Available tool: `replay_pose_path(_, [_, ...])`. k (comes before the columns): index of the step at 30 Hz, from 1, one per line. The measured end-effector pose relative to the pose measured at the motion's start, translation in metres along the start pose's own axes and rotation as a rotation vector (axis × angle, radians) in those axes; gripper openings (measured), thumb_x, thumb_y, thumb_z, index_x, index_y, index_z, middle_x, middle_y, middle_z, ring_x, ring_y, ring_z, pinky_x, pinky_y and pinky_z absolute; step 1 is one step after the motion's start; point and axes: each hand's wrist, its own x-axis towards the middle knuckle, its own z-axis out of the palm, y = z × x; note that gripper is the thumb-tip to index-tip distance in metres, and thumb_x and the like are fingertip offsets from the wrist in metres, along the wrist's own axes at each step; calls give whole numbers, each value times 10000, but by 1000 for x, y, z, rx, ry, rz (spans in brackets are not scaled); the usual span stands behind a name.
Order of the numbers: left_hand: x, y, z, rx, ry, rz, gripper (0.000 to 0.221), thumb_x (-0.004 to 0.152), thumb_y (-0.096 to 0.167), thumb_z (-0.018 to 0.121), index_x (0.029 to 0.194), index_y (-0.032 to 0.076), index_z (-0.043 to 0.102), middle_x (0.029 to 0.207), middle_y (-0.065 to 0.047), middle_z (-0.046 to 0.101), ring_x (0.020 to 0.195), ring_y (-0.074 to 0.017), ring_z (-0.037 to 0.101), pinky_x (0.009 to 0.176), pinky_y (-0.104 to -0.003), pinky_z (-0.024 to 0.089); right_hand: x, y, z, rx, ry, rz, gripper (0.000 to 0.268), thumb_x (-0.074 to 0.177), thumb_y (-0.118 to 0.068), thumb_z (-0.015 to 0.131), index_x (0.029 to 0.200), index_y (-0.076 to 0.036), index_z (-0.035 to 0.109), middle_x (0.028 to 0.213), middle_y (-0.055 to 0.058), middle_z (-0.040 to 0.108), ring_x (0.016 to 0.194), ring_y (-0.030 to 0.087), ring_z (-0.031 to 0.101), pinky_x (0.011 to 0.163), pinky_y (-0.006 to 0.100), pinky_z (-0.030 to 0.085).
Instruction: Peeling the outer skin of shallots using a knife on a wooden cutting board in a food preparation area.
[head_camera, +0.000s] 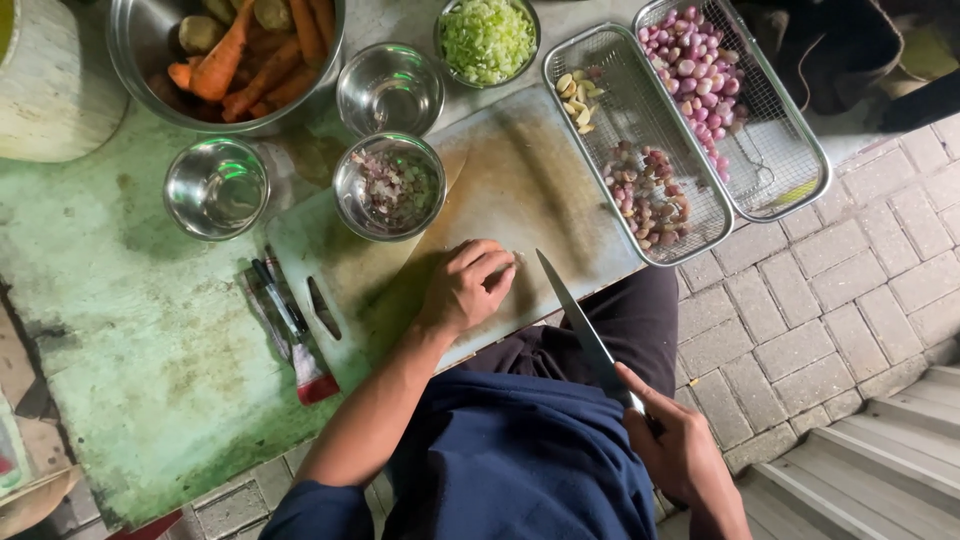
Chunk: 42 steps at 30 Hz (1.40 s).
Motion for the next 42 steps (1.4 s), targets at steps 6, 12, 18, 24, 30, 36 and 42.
replay_pose_path(6, [-3,-5,8,55,-45,-6,186,877,26,676,1054,-28,698,976,-152,707,845,-258,663,748,-337,573,16,14,9,445,-102,-49,550,895,-48,529,1442,-114,533,578,35,530,494,97,431,502,232,382])
replay_pose_path(12, [-2,-1,7,58,-60,32,180,887,-5,673,1064,-35,689,983,-140,695,820,-256,629,735,-345,548,38,21,31,679,-159,-121,554,890,3,534,1440,-52,494,638,98,586,437,142,510,460,233,436])
replay_pose_path(18, [2,4,1,167,-29,77,188,844,-121,667,949,24,727,888,-93,662,700,-171,609,500,-203,539,50,25,52,817,-223,-198,554,910,-36,536,1457,-55,452,654,112,539,463,170,504,451,249,442])
replay_pose_path(24, [12,5,-36,146,-12,81,141,863,-137,640,935,-30,697,920,-111,621,768,-227,639,601,-271,570,54,6,56,810,-259,-303,556,916,-62,536,1461,-29,434,685,121,576,463,168,485,473,252,430])
replay_pose_path(30, [19,-39,-69,237,100,-6,144,899,-97,663,1029,-42,689,1072,-168,642,858,-267,693,656,-274,656,53,-20,45,684,-256,-377,540,907,-21,523,1445,-32,470,623,86,562,475,139,465,510,242,428])
replay_pose_path(36, [25,-65,-104,447,103,-98,159,890,-43,694,1023,27,744,970,-113,748,657,-169,708,479,-229,580,47,12,42,706,-186,-313,555,890,-31,534,1443,-16,482,583,138,567,480,161,473,569,259,416])
replay_pose_path(42, [45,-53,-112,456,151,-62,80,946,158,688,941,85,721,929,-34,749,800,-197,702,670,-317,554,36,98,61,1015,-131,-384,589,896,-115,574,1461,-31,431,623,184,549,425,212,514,460,258,436])
